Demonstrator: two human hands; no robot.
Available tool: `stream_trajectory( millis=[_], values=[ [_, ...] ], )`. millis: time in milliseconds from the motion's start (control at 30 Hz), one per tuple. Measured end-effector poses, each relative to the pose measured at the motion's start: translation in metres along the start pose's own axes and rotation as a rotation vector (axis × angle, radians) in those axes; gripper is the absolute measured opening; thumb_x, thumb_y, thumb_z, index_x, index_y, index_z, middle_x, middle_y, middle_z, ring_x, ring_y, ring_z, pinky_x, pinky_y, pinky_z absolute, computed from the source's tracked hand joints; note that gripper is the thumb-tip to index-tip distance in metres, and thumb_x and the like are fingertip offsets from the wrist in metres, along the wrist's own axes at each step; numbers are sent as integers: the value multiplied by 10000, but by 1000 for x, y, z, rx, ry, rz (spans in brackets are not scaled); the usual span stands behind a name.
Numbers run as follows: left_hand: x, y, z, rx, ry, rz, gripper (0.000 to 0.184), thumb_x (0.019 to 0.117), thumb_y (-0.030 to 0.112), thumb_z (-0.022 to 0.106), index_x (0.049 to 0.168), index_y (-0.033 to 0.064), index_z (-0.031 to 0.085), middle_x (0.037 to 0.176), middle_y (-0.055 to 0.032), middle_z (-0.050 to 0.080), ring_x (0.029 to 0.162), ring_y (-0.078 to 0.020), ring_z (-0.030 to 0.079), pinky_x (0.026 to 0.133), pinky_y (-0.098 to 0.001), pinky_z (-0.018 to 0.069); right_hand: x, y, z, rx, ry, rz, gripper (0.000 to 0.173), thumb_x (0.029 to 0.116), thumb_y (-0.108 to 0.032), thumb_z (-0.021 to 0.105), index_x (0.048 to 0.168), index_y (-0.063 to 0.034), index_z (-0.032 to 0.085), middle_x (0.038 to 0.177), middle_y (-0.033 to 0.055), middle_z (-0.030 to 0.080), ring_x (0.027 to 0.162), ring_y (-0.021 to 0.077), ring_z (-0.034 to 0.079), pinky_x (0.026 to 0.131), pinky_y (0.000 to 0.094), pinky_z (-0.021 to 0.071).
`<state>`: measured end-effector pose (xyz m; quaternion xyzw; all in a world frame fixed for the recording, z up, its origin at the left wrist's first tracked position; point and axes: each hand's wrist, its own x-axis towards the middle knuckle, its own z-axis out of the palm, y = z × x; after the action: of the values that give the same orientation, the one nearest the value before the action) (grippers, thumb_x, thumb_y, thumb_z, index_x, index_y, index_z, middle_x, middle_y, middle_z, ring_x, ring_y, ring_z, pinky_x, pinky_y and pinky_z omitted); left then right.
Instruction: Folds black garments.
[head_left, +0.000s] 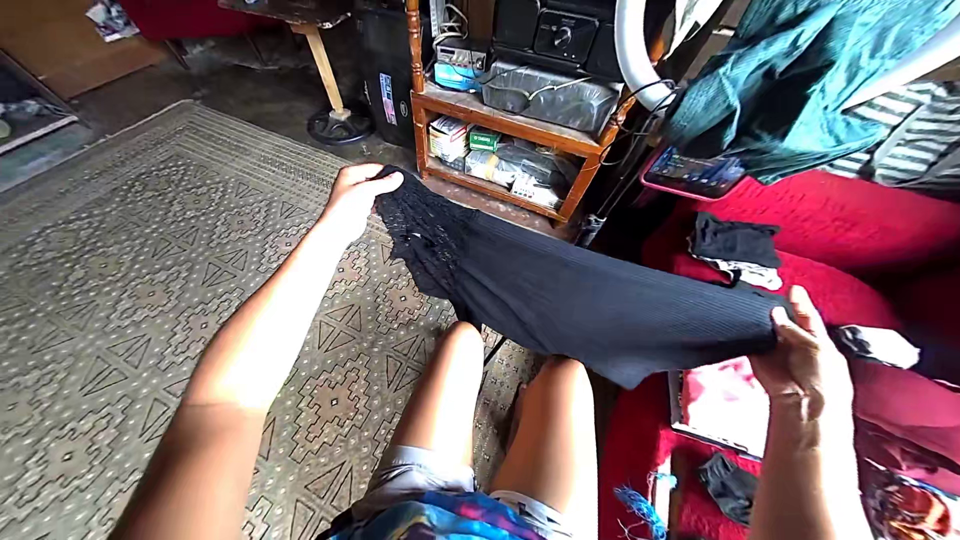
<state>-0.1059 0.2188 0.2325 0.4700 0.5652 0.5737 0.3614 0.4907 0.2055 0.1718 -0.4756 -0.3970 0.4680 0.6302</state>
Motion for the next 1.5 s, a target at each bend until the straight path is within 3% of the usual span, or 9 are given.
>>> stream_trajectory(
  millis=[433, 600, 767, 900, 1033, 1200, 1333, 1400, 1500],
  values=[
    [10, 0, 7, -235, -19, -71, 227, 1062, 115, 507, 1248, 16, 592, 1067, -59, 694, 960, -138, 685, 883, -345, 578, 21, -1, 11, 55, -33, -109, 397, 1047, -61, 440, 1413, -216, 443, 1177, -50, 653, 1071, 119, 669, 956, 376, 565],
    [-80, -23, -28, -71, -63, -44, 214, 1057, 138, 493, 1222, 70, 611, 1082, 10, 708, 1004, -99, 686, 928, -353, 580, -61, 20, -28, -74, -64, -128, 382, 935, -55, 577, 1277, -224, 559, 1161, -73, 677, 1070, 113, 669, 971, 370, 569],
    [-214, -150, -61, 197, -218, -451, 226, 980, 77, 594, 1172, -28, 651, 1040, -65, 704, 933, -114, 676, 875, -342, 577, -165, 118, -80, -206, 69, 236, 276, 962, 27, 500, 1207, -65, 587, 1021, -48, 713, 874, 67, 699, 783, 276, 613],
    [-262, -194, -59, 79, -273, -644, 220, 1007, 109, 562, 1159, -31, 638, 1008, -32, 701, 917, -84, 676, 869, -303, 571, -190, 146, -83, -216, 121, 295, 277, 1001, 2, 449, 1239, -25, 587, 1037, -45, 695, 887, 61, 691, 807, 272, 603],
    [-232, -176, -51, 317, -378, -426, 193, 982, 129, 620, 1050, -42, 678, 899, -18, 685, 821, -20, 631, 822, -242, 540, -160, 136, -63, -271, 109, 101, 226, 1003, -18, 491, 1209, -19, 583, 1087, -57, 677, 915, 19, 661, 816, 228, 576],
    [-178, -121, -69, 621, -315, -122, 212, 1022, 78, 588, 1115, -98, 663, 1023, -213, 689, 939, -252, 662, 909, -455, 531, -116, 112, -55, -382, 75, -222, 408, 969, -26, 571, 1366, 23, 490, 1262, 10, 638, 1056, 34, 643, 924, 260, 552],
    [-148, -96, -72, 642, -243, 11, 253, 1060, 75, 502, 1186, -121, 602, 1147, -262, 640, 1036, -286, 633, 953, -465, 505, -84, 97, -37, -515, 2, -339, 406, 1012, -108, 568, 1392, 30, 522, 1387, 101, 590, 1195, 71, 596, 1011, 272, 504],
    [-135, -95, -64, 478, -231, 34, 284, 1069, 99, 417, 1231, -75, 572, 1258, -183, 609, 1121, -195, 612, 1007, -400, 497, -69, 90, -22, -502, -11, -417, 378, 1022, -118, 553, 1381, 3, 541, 1339, 66, 608, 1148, 54, 609, 991, 263, 513],
    [-137, -79, -49, 236, -109, 67, 234, 1088, 205, 382, 1207, 92, 548, 1052, 59, 593, 958, 12, 601, 908, -261, 529, -72, 61, -5, -394, 27, -464, 371, 1004, -79, 590, 1370, -50, 538, 1162, -54, 662, 989, 12, 654, 901, 241, 562]
  ],
)
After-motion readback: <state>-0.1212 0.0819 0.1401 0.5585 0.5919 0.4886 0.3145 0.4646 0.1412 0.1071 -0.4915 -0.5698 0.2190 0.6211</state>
